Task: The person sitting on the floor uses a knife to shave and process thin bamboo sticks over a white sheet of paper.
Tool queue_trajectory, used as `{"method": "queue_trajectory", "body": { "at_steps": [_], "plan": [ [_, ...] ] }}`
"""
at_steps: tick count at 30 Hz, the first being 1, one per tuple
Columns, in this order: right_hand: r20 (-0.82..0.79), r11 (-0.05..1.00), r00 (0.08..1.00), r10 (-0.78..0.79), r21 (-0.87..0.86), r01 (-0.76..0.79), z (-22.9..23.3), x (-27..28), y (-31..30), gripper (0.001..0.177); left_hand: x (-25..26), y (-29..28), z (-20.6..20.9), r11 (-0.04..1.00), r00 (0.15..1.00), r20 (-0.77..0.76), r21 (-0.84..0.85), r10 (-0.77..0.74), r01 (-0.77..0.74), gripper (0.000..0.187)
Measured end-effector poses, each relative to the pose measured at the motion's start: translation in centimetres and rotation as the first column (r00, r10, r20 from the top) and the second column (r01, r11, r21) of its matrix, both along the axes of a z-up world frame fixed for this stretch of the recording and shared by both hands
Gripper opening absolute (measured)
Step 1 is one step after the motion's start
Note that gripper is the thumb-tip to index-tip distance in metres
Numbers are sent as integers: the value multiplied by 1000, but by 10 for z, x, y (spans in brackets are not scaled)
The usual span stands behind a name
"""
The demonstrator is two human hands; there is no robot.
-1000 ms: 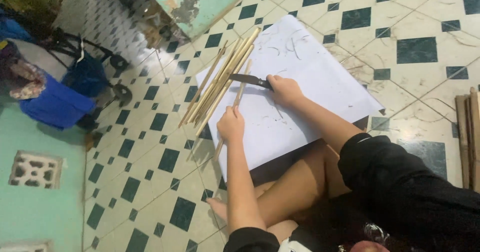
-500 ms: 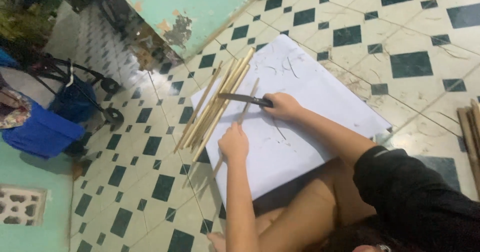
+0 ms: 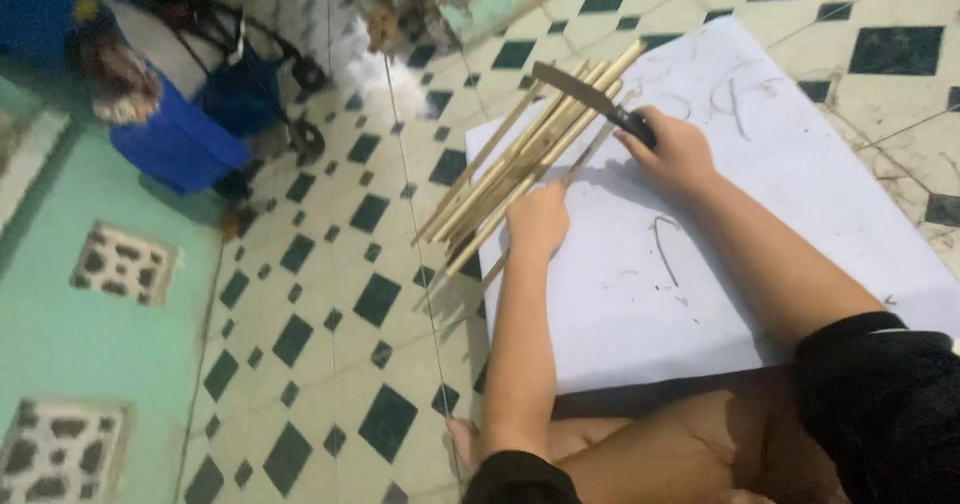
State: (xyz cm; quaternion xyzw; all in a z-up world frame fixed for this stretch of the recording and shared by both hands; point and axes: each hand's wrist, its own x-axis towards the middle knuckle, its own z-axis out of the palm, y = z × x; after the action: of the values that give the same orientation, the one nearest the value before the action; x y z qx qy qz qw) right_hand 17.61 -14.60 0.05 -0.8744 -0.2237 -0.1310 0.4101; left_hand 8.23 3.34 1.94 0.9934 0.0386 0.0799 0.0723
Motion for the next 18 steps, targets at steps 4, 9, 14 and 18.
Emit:
{"method": "queue_trajectory", "body": {
  "at_steps": [4,9,14,18],
  "plan": [
    [41,988,999,-7,-151,13,-4,3,5,32,-2,3,-12,990,991,127,142,-38,20,25],
    [196,937,979,58,-350,14,10,-10,5,30,4,10,-21,986,964,264,164,-35,-9,37],
    [178,897,981,75,-441,11,5,-18,10,31,-2,6,-8,998,971,232,30,50,-59,44],
    [263,885,964,-39,-439,156,-4,-9,4,26,4,9,-18,990,950,286,30,123,-137,47]
  ]
}}
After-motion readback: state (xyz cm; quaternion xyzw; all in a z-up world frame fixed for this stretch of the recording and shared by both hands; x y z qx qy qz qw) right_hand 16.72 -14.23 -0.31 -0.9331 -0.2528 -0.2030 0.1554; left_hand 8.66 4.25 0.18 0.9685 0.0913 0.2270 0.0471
